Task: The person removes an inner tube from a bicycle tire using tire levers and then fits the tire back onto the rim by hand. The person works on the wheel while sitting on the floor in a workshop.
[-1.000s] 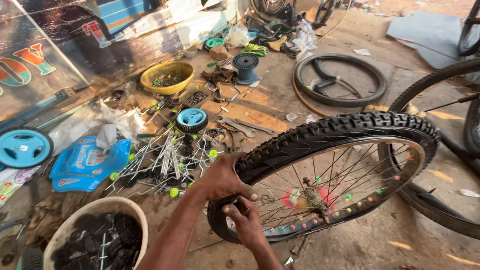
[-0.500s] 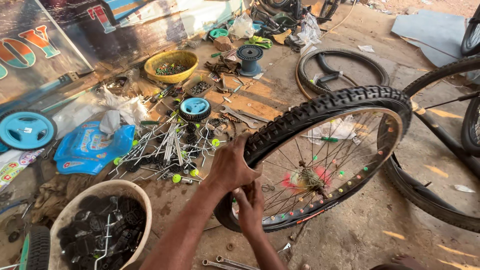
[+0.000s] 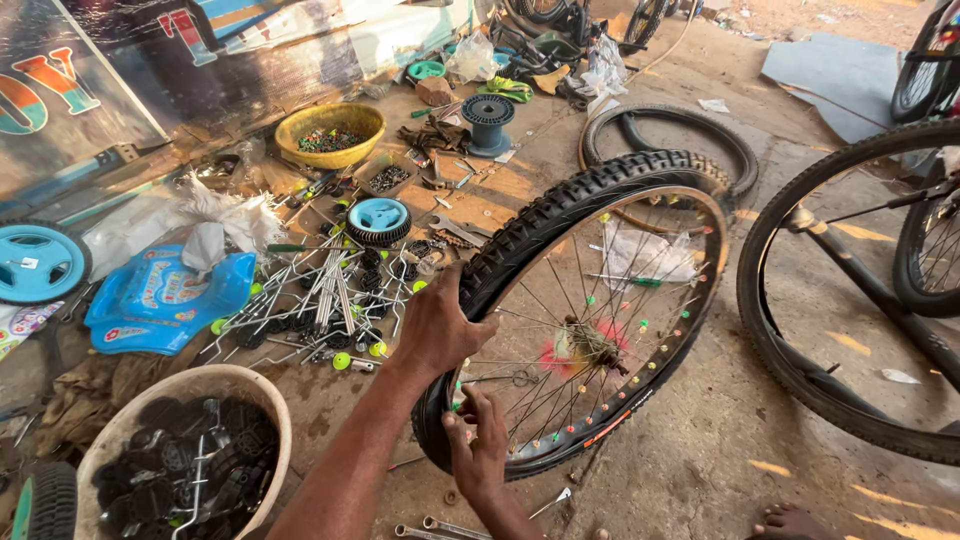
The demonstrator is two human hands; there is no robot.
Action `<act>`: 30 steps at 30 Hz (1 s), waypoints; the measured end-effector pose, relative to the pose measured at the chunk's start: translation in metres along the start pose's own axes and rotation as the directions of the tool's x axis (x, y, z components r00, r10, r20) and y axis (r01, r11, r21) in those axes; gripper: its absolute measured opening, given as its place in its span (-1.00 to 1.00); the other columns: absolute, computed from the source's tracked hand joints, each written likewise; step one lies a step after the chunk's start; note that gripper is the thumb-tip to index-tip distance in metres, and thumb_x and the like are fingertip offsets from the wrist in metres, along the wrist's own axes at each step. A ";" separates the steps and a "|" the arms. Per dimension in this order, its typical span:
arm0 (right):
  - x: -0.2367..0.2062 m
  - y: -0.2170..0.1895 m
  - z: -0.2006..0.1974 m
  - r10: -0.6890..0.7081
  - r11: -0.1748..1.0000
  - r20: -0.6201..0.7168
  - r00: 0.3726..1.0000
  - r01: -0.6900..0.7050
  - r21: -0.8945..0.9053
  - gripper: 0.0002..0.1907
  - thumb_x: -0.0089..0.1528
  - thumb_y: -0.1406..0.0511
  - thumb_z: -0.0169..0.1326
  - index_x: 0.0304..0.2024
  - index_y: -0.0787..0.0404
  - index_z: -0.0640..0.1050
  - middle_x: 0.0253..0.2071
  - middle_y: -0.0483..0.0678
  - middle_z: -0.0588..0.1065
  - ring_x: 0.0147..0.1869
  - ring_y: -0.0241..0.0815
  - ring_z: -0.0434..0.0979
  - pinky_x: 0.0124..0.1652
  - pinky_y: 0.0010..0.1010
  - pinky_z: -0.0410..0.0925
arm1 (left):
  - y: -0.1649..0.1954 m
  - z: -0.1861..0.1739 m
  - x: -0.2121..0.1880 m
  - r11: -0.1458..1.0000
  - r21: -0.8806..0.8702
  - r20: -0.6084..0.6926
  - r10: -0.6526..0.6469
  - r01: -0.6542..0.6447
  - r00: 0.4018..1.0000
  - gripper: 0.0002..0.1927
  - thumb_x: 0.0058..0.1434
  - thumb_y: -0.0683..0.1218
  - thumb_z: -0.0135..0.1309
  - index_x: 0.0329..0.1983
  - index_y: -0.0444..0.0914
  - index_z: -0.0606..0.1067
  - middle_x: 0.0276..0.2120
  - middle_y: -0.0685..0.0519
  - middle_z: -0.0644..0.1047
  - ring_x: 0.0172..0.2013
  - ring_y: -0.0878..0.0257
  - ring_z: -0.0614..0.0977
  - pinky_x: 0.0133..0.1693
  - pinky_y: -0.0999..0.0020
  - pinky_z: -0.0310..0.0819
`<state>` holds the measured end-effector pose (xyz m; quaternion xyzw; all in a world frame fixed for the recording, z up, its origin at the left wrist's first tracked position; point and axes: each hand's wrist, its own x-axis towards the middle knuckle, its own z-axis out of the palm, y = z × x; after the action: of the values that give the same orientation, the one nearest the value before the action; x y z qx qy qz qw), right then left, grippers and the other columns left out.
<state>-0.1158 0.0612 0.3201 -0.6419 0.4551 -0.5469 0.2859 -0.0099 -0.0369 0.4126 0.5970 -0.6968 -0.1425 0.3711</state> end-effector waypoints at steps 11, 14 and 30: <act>0.030 -0.020 -0.010 0.302 0.842 -0.165 0.939 -0.182 0.507 -0.70 0.33 0.24 0.07 -0.03 0.37 0.54 -0.21 -0.04 0.54 -0.13 -0.30 0.46 -0.12 -0.40 0.38 | -0.019 -0.002 -0.008 0.838 -0.534 0.038 0.150 -0.107 0.988 -0.02 0.33 0.56 -0.12 0.22 -0.45 0.34 -0.09 -0.29 0.46 -0.12 0.02 0.53 -0.12 0.08 0.43; 0.057 -0.024 -0.033 0.596 0.477 -0.022 0.803 -0.333 0.813 -0.69 0.33 0.19 0.00 -0.01 0.24 0.55 -0.30 -0.01 0.55 -0.33 -0.22 0.53 -0.32 -0.35 0.42 | -0.020 0.009 -0.023 0.700 -0.623 0.365 -0.136 0.350 0.921 -0.09 0.35 0.54 -0.27 -0.13 -0.42 0.52 -0.34 -0.24 0.48 -0.29 0.09 0.46 -0.23 0.15 0.31; 0.089 -0.036 -0.085 0.069 0.944 -0.266 0.961 -0.149 -0.294 -0.65 0.38 0.18 -0.01 0.03 0.28 0.60 -0.19 0.09 0.62 -0.16 -0.09 0.62 -0.18 -0.20 0.46 | 0.026 0.070 -0.047 0.287 -0.833 0.412 -0.250 0.473 0.876 -0.23 0.37 0.39 -0.49 0.03 -0.23 0.54 -0.18 0.12 0.60 -0.18 0.34 0.55 -0.08 0.36 0.47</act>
<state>-0.1887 0.0076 0.4106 -0.5778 0.6031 -0.5288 0.1510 -0.0761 -0.0032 0.3648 0.4140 -0.3777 -0.6430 0.5220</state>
